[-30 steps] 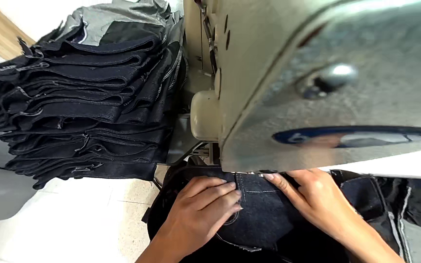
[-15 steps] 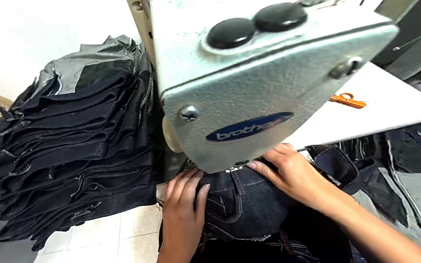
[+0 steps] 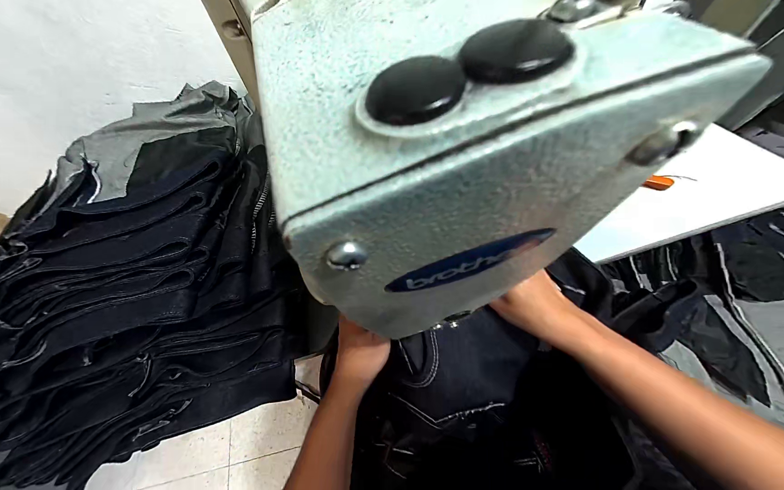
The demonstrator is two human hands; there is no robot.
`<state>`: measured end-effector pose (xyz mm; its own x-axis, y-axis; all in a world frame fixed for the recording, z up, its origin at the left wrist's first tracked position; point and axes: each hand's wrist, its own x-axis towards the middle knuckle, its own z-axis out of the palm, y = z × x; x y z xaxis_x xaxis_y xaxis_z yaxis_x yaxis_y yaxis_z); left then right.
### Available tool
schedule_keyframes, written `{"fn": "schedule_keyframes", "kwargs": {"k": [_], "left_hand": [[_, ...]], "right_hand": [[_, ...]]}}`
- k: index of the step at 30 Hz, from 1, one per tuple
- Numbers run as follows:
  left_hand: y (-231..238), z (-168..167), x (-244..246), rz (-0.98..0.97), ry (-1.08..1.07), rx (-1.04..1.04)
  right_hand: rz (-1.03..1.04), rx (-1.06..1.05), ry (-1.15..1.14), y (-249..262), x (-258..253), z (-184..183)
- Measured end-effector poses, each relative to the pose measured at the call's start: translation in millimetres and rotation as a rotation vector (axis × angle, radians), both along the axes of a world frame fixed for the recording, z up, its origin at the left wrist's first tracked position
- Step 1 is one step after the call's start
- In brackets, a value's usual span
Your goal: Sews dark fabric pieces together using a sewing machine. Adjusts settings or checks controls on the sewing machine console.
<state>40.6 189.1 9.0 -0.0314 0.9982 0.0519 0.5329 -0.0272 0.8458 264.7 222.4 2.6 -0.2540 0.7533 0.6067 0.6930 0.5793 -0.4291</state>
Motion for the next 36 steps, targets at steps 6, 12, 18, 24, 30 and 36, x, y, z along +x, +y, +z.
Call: {"fn": "schedule_keyframes", "kwargs": {"k": [6, 12, 18, 24, 30, 36], "left_hand": [[-2.5, -2.5, -4.2, -0.053, 0.128, 0.194], [0.1, 36.1, 16.0, 0.086, 0.285, -0.297], [-2.9, -6.0, -1.3, -0.019, 0.375, 0.406], [-0.2, 0.5, -6.4, -0.036, 0.317, 0.152], [5.5, 23.4, -6.1, -0.075, 0.374, -0.178], [-0.1, 3.1, -18.3, -0.142, 0.349, 0.308]], "right_hand": [[0.049, -0.028, 0.025, 4.7, 2.7, 4.1], [0.021, 0.002, 0.001, 5.2, 2.6, 7.2], [0.034, 0.016, 0.001, 7.2, 3.5, 6.9], [0.03, 0.032, -0.003, 4.2, 3.7, 11.1], [0.019, 0.101, -0.037, 5.0, 5.0, 8.1], [-0.024, -0.163, 0.042, 26.5, 49.6, 59.3]]}}
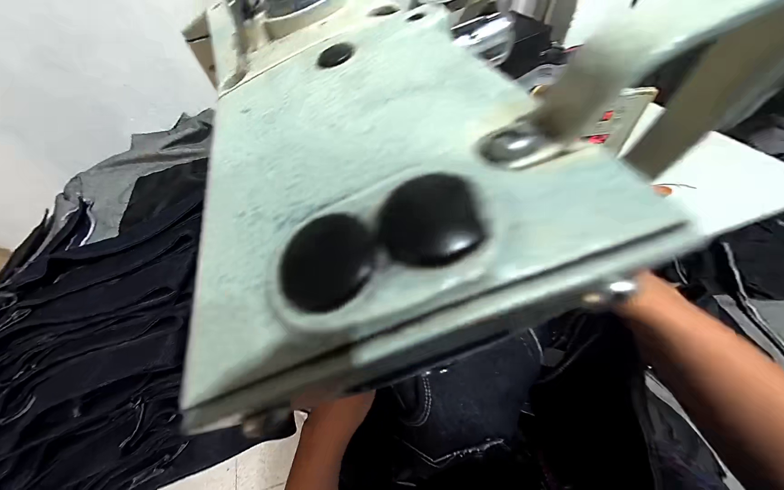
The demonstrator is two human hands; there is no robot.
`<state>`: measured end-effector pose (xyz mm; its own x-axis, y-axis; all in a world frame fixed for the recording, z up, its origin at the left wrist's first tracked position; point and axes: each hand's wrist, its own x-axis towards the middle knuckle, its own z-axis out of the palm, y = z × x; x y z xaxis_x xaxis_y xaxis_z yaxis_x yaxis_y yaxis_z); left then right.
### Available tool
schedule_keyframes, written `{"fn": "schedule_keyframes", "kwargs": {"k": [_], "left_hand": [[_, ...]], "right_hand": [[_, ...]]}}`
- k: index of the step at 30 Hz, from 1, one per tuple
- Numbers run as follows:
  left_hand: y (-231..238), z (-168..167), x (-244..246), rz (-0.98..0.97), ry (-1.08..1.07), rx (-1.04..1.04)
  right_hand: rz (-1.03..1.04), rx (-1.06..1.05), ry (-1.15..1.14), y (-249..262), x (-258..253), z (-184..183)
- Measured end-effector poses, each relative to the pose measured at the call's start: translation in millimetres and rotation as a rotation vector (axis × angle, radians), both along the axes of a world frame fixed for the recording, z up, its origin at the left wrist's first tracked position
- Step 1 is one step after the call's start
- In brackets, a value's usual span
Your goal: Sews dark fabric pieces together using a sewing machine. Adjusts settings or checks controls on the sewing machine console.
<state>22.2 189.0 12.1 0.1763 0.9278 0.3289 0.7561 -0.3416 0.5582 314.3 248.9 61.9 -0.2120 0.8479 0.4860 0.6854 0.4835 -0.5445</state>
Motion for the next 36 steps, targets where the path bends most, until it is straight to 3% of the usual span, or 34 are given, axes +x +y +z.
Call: {"fn": "schedule_keyframes", "kwargs": {"k": [4, 8, 15, 19, 23, 27, 30, 36], "left_hand": [[-1.2, 1.7, 2.7, 0.031, 0.041, -0.051], [-2.8, 2.6, 5.9, 0.047, 0.103, -0.035], [-5.3, 8.0, 12.3, 0.087, 0.107, -0.175], [-7.8, 11.2, 16.0, 0.123, 0.086, -0.213], [-0.1, 11.5, 21.7, 0.161, -0.035, -0.311], [2.9, -6.2, 17.7, 0.151, -0.117, -0.233], [-1.5, -1.6, 22.7, 0.174, -0.087, -0.206], [-5.6, -16.0, 18.8, 0.114, -0.05, 0.036]], "right_hand": [[-0.225, -0.301, -0.047, 96.2, 70.1, -63.5], [-0.334, -0.468, -0.169, 123.3, 80.8, -112.7], [-0.312, -0.296, -0.186, 115.5, 75.6, -116.9], [-0.355, -0.062, -0.044, 125.1, 87.9, -145.3], [-0.371, 0.02, -0.065, 124.8, 91.1, -159.2], [-0.381, -0.015, -0.205, 125.8, 87.7, -162.6], [-0.443, -0.03, -0.182, 126.9, 89.3, -164.1], [-0.483, 0.06, -0.161, 125.2, 86.9, -163.0]]}}
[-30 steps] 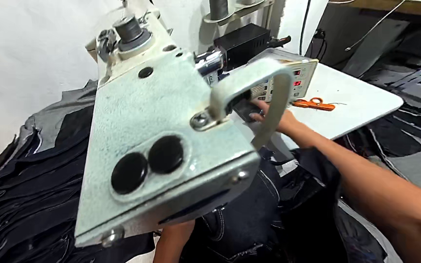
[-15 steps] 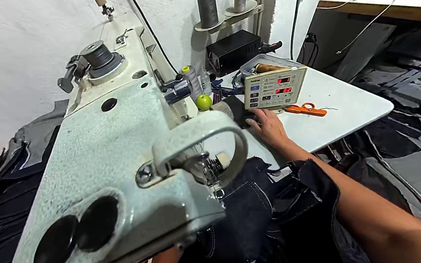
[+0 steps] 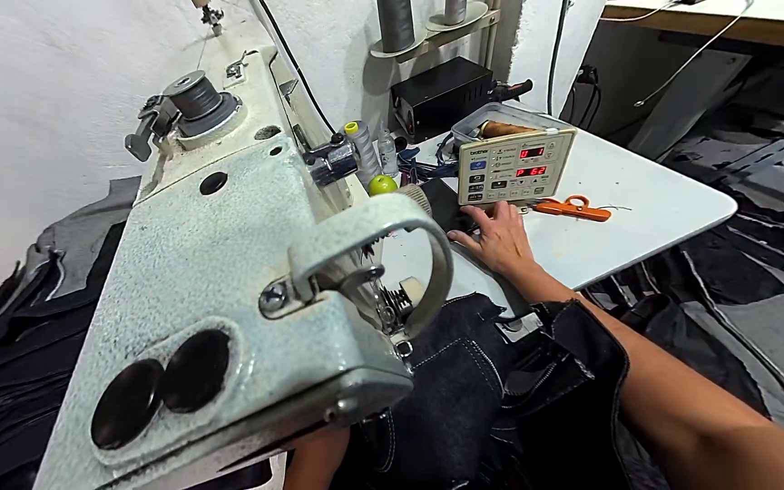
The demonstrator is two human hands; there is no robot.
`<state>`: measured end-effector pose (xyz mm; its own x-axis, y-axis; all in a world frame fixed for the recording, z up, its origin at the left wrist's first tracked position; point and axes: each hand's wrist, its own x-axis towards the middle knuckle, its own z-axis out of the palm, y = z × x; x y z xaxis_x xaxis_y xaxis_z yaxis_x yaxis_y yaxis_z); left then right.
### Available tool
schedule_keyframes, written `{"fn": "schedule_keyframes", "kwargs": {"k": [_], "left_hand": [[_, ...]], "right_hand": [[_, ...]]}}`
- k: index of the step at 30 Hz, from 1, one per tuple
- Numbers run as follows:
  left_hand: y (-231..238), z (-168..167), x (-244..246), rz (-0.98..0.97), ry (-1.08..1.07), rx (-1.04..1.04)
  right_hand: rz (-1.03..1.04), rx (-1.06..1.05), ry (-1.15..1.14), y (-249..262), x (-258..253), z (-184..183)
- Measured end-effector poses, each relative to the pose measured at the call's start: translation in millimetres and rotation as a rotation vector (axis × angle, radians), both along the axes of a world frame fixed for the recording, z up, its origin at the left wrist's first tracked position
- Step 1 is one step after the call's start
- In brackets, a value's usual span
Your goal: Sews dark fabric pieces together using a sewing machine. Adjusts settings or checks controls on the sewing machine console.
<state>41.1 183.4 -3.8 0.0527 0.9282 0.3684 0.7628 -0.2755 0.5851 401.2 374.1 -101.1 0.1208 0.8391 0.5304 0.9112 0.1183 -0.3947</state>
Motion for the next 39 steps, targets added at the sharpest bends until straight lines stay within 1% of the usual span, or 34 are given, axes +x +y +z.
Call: {"fn": "schedule_keyframes", "kwargs": {"k": [3, 11, 16, 20, 23, 24, 26, 28, 30, 32, 33, 35, 37, 39], "left_hand": [[-1.2, 2.8, 1.0, 0.006, 0.018, -0.029], [-1.7, -0.4, 0.5, 0.014, -0.021, -0.039], [-1.1, -0.8, -0.2, 0.001, -0.004, -0.018], [1.4, 13.8, 6.4, -0.004, -0.135, -0.15], [-1.1, -0.8, 1.2, 0.007, -0.026, -0.022], [-1.1, -2.9, 0.1, 0.003, -0.023, -0.007], [0.4, 3.0, 2.7, -0.001, -0.08, -0.058], [2.8, 17.5, 8.8, 0.0, -0.19, -0.183], [0.5, 17.1, 9.4, 0.025, -0.188, -0.183], [-2.2, 14.8, 9.9, 0.06, -0.187, -0.162], [-1.7, 7.5, 6.8, 0.051, -0.196, -0.103], [-1.4, -6.3, -0.5, -0.003, -0.189, 0.006], [-2.1, -11.5, -3.1, -0.026, -0.209, 0.047], [-2.1, -14.8, -3.6, -0.036, -0.231, 0.073]], "right_hand": [[0.014, 0.037, -0.014, 0.5, 0.0, -1.4], [0.017, -0.022, -0.05, -0.2, -0.5, 0.8], [0.035, -0.026, -0.041, -2.3, -1.9, 4.1], [0.028, -0.059, -0.059, -1.1, -2.1, 4.2], [0.017, -0.077, -0.084, 0.7, -1.1, 1.7], [0.018, -0.085, -0.089, 0.9, -1.3, 1.8], [0.015, -0.103, -0.097, 1.0, -2.0, 2.7], [0.006, -0.083, -0.072, 0.9, -1.6, 4.6], [-0.018, 0.006, 0.012, -2.2, 0.0, 4.4], [-0.034, 0.087, 0.187, -15.1, 0.2, 9.2], [-0.036, 0.094, 0.291, -26.7, 0.1, 13.2], [-0.018, 0.052, 0.476, -60.0, 1.8, 20.2], [0.03, 0.009, 0.61, -103.0, 2.3, 30.9], [0.121, -0.022, 0.74, -144.4, -0.5, 47.6]]}}
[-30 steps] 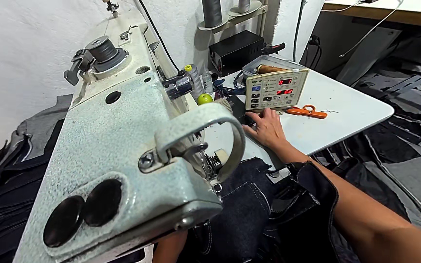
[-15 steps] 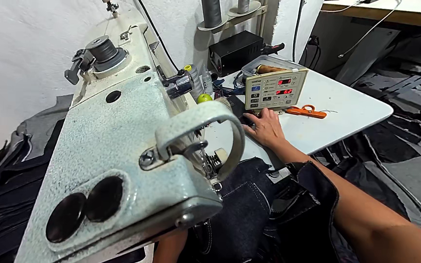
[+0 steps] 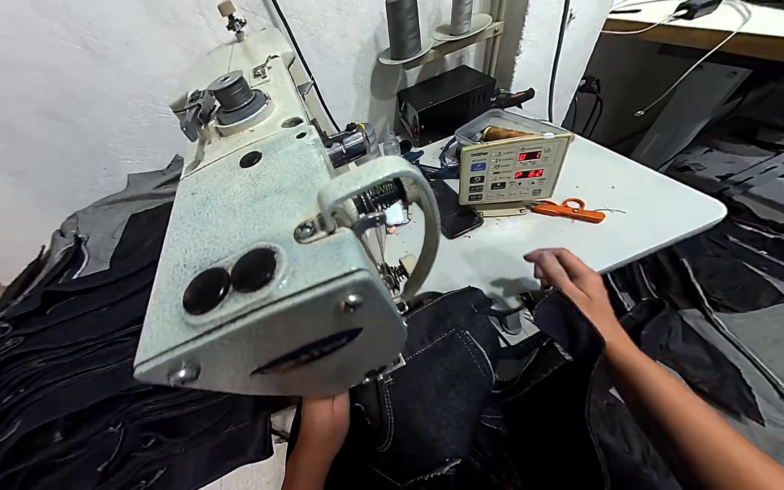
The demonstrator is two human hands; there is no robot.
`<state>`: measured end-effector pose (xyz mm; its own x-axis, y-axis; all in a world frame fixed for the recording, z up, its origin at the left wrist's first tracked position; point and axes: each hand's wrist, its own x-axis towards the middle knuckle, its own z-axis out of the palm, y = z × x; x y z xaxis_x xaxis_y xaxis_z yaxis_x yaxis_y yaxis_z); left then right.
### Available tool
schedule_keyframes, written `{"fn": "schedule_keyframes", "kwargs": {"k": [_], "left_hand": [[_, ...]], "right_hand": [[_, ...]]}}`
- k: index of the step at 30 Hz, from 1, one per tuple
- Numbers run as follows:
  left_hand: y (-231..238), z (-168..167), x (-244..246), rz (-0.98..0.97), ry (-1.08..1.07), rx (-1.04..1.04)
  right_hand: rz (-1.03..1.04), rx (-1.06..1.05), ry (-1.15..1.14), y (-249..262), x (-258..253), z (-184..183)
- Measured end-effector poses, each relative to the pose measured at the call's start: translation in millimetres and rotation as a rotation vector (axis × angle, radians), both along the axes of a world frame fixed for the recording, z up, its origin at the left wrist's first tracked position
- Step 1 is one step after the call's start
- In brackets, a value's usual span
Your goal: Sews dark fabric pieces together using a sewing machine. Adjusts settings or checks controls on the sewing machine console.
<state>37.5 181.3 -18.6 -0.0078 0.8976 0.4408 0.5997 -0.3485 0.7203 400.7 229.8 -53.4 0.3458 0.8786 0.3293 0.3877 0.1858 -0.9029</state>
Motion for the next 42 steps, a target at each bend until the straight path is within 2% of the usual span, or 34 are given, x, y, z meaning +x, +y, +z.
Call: {"fn": "schedule_keyframes", "kwargs": {"k": [3, 6, 10, 13, 16, 20, 23, 28, 33, 37, 42], "left_hand": [[0.6, 3.4, 4.2, 0.01, -0.005, 0.016], [2.2, 1.7, 5.6, -0.013, -0.053, 0.048], [0.6, 3.5, 5.4, -0.02, -0.026, 0.048], [-1.5, 1.7, 3.4, -0.012, 0.023, 0.061], [-3.1, -4.3, 2.8, 0.037, 0.055, 0.093], [-12.2, 1.4, 11.9, 0.156, 0.096, 0.004], [-11.7, -7.0, 9.8, 0.104, 0.026, 0.047], [-10.8, -4.5, 4.5, 0.08, 0.065, -0.01], [-14.4, 2.0, 8.6, 0.181, 0.154, -0.099], [-11.1, -17.0, -1.1, 0.104, 0.056, 0.044], [-12.0, -1.1, 8.2, 0.127, 0.079, -0.035]], "right_hand": [[0.19, 0.027, 0.169, -43.0, -4.2, 28.4], [0.32, 0.114, -0.031, -43.0, 1.2, 38.0], [0.214, -0.097, -0.105, 30.4, 14.4, 2.6], [0.136, -0.204, -0.363, 87.8, 15.8, -25.1], [0.087, -0.157, -0.599, 121.4, 4.9, -29.4], [0.069, -0.163, -0.736, 139.0, 4.8, -35.0], [0.059, -0.167, -0.762, 141.3, 5.8, -36.7], [0.038, -0.195, -0.761, 142.9, 4.9, -36.0], [0.043, -0.209, -0.799, 143.9, 4.2, -35.5], [0.033, -0.197, -0.766, 143.8, 5.2, -35.8], [0.02, -0.108, -0.697, 141.8, 6.1, -37.4]]}}
